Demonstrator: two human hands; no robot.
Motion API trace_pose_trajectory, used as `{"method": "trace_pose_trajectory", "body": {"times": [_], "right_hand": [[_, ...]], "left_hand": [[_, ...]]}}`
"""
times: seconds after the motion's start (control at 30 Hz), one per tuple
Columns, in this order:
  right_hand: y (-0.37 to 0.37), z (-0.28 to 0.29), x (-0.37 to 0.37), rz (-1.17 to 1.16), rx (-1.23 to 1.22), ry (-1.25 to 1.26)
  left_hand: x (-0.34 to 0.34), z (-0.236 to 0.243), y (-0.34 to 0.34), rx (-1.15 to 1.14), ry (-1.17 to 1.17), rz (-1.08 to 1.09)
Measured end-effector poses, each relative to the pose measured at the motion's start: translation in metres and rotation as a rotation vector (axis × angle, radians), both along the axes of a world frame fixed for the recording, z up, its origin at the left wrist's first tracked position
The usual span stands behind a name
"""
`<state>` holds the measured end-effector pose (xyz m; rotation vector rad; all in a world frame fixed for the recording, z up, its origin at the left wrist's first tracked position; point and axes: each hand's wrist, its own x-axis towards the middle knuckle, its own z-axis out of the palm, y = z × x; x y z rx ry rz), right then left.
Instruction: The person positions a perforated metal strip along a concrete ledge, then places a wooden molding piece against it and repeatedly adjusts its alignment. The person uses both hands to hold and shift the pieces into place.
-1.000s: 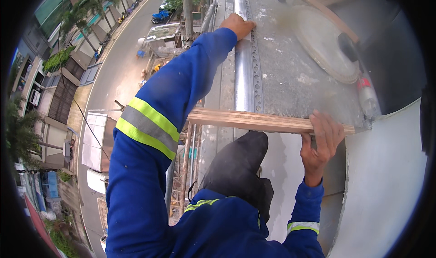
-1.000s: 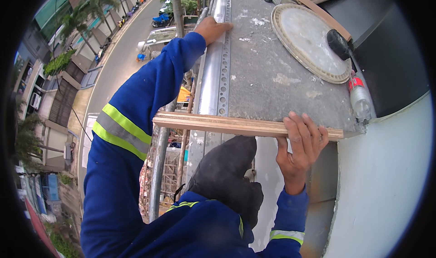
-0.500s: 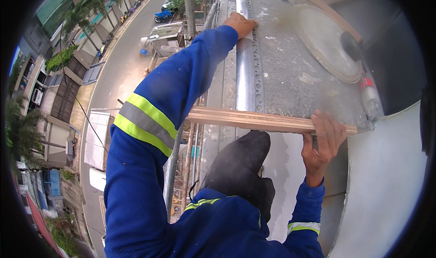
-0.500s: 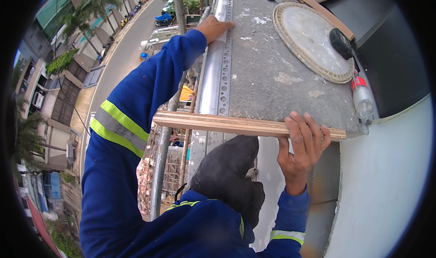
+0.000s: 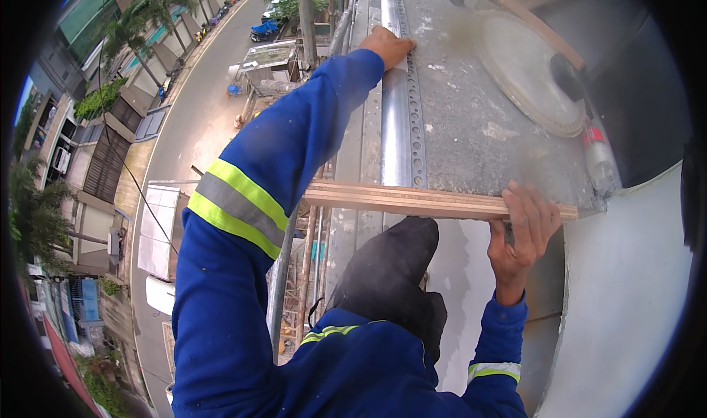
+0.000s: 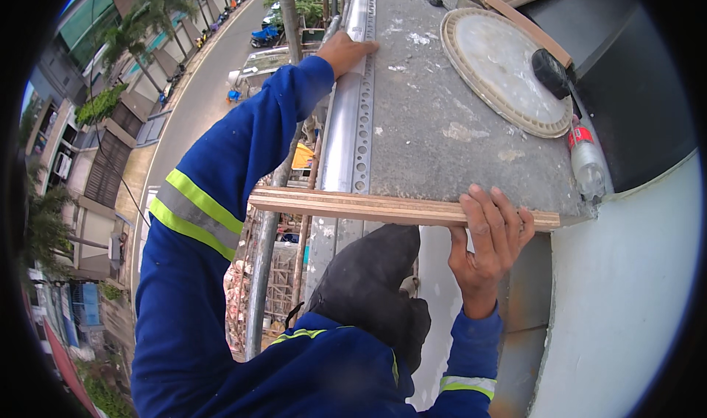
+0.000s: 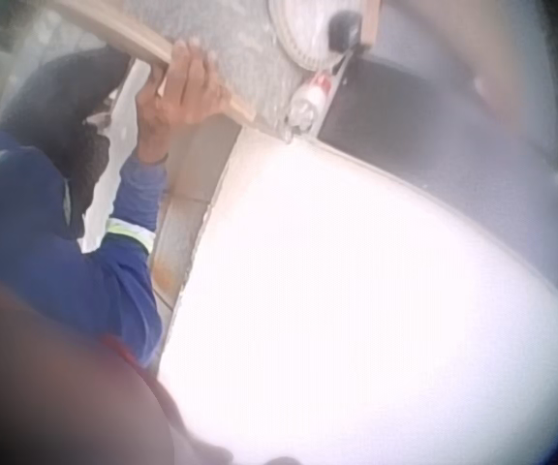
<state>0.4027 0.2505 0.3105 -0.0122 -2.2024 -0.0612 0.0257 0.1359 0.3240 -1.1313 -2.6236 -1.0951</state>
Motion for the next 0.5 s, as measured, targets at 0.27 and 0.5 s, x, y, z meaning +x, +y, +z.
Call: {"method": "trace_pose_trajectory", "body": {"times": [0.27,0.5], "right_hand": [[-0.0012,0.0005,0.0001,-0.001,-0.002,-0.001],[-0.0007,0.0007,0.0004,0.002,0.0,-0.003]], "left_hand": [[-0.0012,0.0001,-0.0004,0.011,-0.002,-0.011],[0.0002,0.0,-0.0003,0.12,-0.133,0.016]]}}
